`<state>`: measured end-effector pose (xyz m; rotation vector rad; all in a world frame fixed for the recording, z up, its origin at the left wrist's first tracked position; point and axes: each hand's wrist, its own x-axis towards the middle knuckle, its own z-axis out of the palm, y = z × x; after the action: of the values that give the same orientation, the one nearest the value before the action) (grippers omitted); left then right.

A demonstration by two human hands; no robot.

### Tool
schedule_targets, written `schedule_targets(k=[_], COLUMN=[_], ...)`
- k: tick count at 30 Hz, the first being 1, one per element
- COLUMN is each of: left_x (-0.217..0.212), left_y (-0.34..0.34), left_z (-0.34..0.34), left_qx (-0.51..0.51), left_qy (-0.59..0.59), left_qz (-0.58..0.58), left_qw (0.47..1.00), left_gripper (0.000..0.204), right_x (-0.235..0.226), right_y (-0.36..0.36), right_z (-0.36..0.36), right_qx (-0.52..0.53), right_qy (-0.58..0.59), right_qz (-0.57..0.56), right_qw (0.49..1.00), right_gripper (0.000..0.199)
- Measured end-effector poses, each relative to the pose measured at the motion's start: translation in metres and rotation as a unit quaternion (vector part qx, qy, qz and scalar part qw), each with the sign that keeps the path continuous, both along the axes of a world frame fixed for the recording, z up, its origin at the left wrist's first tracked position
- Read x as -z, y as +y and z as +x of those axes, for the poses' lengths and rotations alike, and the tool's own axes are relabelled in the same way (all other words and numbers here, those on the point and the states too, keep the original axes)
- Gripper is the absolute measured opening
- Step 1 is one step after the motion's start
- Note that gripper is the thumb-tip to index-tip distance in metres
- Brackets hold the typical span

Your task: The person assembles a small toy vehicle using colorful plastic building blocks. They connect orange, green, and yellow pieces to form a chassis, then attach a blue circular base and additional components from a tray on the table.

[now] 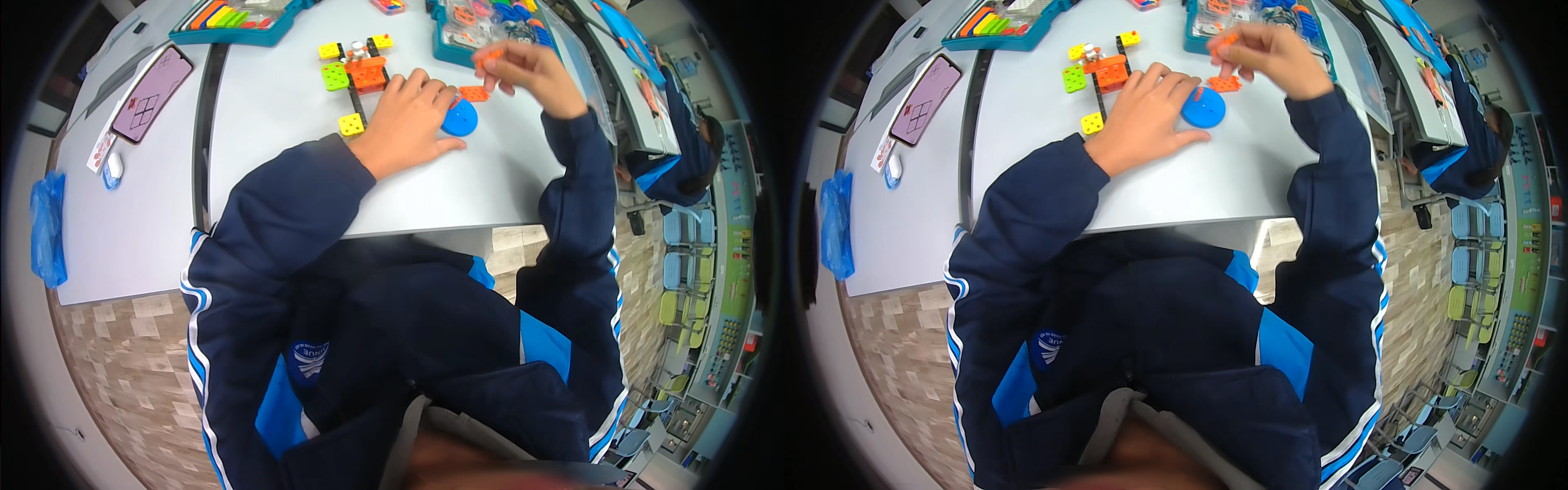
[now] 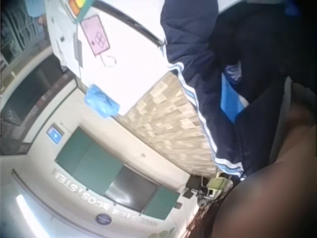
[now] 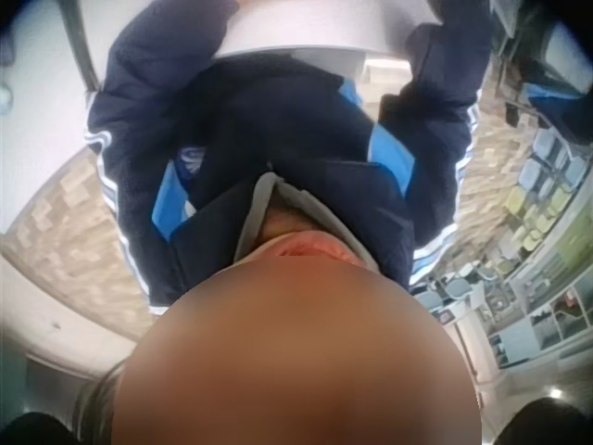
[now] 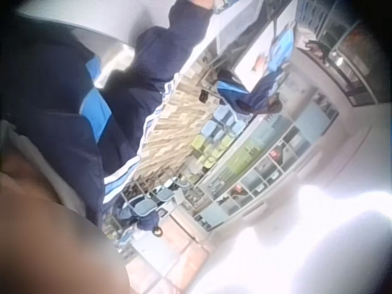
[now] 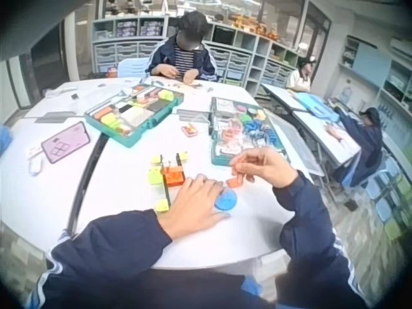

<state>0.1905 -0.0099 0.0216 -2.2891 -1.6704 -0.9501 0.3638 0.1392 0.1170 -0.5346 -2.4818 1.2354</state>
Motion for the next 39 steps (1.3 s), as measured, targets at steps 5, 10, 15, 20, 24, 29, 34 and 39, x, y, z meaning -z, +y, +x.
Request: schedule_targets(k=[5, 10, 15, 20, 24, 29, 34, 39], left_x=[0.001, 0.002, 0.003, -0.002, -0.006, -0.006, -0.005, -0.007], left_y=[0.002, 0.003, 0.003, 0.002, 0.001, 0.001, 0.0, -0.002], left_z=[0.0, 0.0, 0.0, 0.0, 0.001, 0.002, 0.001, 0.002], left_qx=[0.029, 0.031, 0.03, 0.037, 0.023, 0.022, 0.022, 0.017], left_qy=[-0.018, -0.007, -0.007, -0.019, -0.003, -0.002, -0.001, 0.018], left_qz=[-0.025, -0.019, -0.011, 0.008, -0.015, 0.003, 0.001, 0.0], left_qw=[0.999, 0.999, 0.999, 0.999, 1.0, 1.0, 1.0, 1.0], left_gripper=[0.055, 0.051, 0.05, 0.047, 0.048, 0.048, 0.048, 0.048], right_x=[0.042, 0.072, 0.078, 0.074, 0.074, 0.07, 0.066, 0.05], right_y=[-0.038, -0.041, -0.045, -0.051, -0.055, -0.051, -0.041, -0.019], right_z=[0.027, 0.022, 0.021, 0.02, 0.016, 0.016, 0.016, 0.031], right_qx=[0.109, 0.123, 0.103, 0.095, 0.154, 0.152, 0.113, 0.06], right_qy=[-0.085, 0.007, 0.027, 0.037, 0.081, -0.009, -0.049, -0.015], right_qz=[-0.002, 0.146, 0.246, 0.309, 0.186, 0.143, 0.173, 0.097], right_qw=[0.99, 0.982, 0.964, 0.946, 0.967, 0.978, 0.977, 0.993], right_gripper=[0.024, 0.018, 0.015, 0.016, 0.017, 0.019, 0.022, 0.027])
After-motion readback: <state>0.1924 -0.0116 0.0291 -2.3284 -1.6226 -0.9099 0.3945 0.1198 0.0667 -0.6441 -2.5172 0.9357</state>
